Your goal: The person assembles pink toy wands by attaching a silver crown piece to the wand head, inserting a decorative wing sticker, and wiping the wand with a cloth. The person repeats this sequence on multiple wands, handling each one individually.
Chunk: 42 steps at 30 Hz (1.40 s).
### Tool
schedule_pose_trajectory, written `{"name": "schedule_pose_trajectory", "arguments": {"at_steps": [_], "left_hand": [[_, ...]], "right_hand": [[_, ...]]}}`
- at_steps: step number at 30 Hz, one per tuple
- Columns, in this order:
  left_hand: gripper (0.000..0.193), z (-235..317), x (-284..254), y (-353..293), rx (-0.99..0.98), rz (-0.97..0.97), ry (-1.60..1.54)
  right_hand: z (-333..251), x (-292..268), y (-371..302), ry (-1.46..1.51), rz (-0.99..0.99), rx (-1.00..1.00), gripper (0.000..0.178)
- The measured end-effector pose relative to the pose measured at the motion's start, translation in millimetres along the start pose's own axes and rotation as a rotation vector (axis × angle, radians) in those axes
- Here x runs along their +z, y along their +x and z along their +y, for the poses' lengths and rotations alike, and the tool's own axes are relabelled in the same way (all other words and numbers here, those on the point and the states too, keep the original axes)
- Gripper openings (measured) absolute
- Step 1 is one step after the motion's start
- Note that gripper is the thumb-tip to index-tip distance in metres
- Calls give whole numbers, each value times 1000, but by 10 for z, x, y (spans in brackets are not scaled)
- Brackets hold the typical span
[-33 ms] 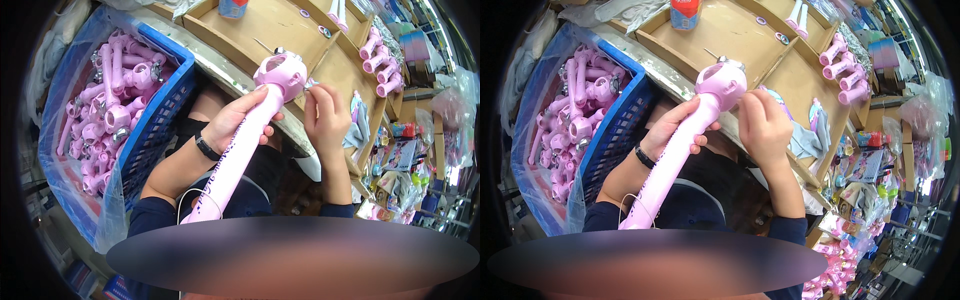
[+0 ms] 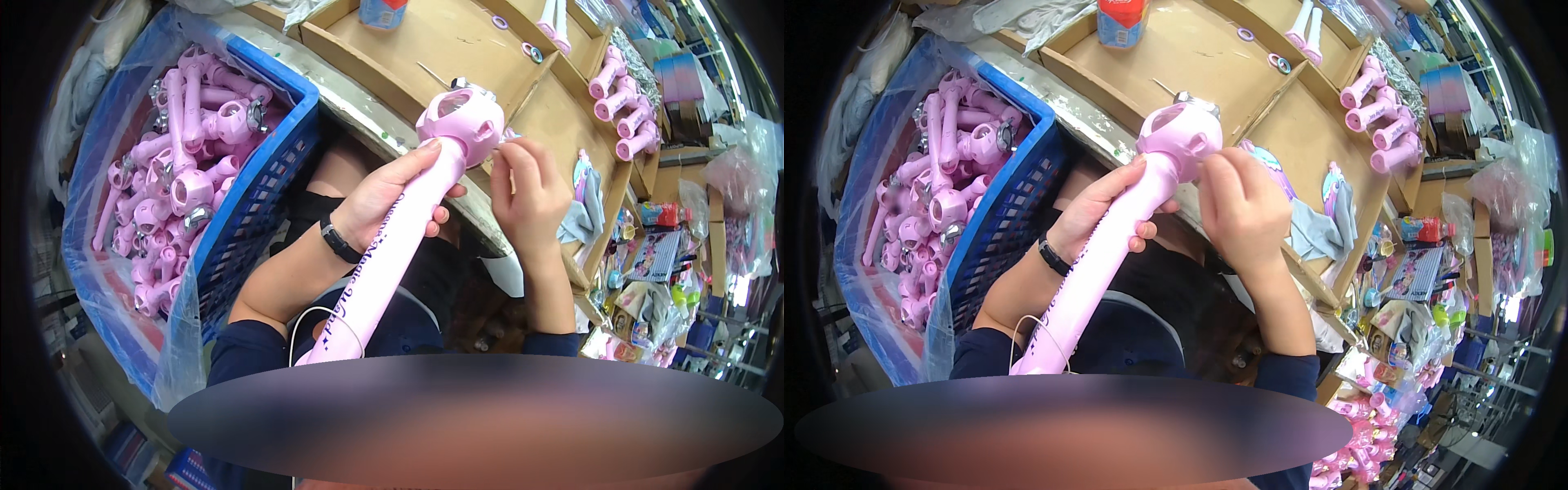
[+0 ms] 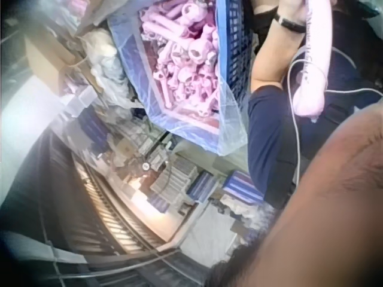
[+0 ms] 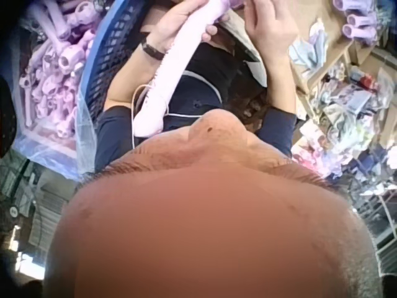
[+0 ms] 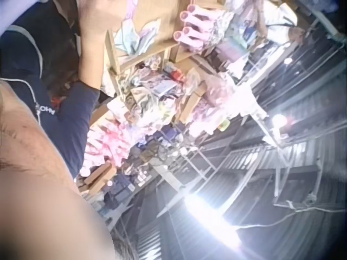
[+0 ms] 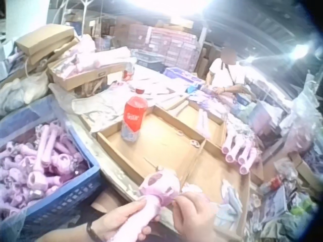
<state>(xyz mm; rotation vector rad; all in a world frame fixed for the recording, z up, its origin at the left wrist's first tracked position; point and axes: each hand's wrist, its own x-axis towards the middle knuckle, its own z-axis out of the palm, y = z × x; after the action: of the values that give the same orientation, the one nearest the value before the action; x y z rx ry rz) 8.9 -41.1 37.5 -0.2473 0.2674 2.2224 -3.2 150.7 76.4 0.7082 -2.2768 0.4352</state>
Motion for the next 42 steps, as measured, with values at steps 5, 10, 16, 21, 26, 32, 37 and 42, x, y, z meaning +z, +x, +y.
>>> {"name": "schedule_pose_trajectory", "arguments": {"at_steps": [5, 10, 16, 21, 26, 32, 37, 42], "left_hand": [[44, -33, 74, 13, 27, 47, 85], [42, -35, 124, 15, 20, 104, 117], [41, -44, 103, 30, 34, 67, 119], [41, -27, 26, 36, 20, 11, 76], [43, 105, -132, 7, -33, -117, 23], [47, 268, -319, -2, -88, -125, 183], [62, 449, -384, -141, -7, -268, 190], [66, 579, -416, -359, 150, -344, 241]], "right_hand": [[-1, 65, 62, 51, -48, 59, 16], [61, 78, -11, 65, 37, 60, 17], [31, 78, -78, -6, 104, 265, 16], [285, 33, -159, -99, 38, 292, 14], [807, -229, -627, -528, -263, 880, 21], [991, 28, -920, -269, -263, 612, 44], [1141, 507, -652, -335, -741, 542, 44], [1096, 291, -268, -332, -683, 547, 27]]}}
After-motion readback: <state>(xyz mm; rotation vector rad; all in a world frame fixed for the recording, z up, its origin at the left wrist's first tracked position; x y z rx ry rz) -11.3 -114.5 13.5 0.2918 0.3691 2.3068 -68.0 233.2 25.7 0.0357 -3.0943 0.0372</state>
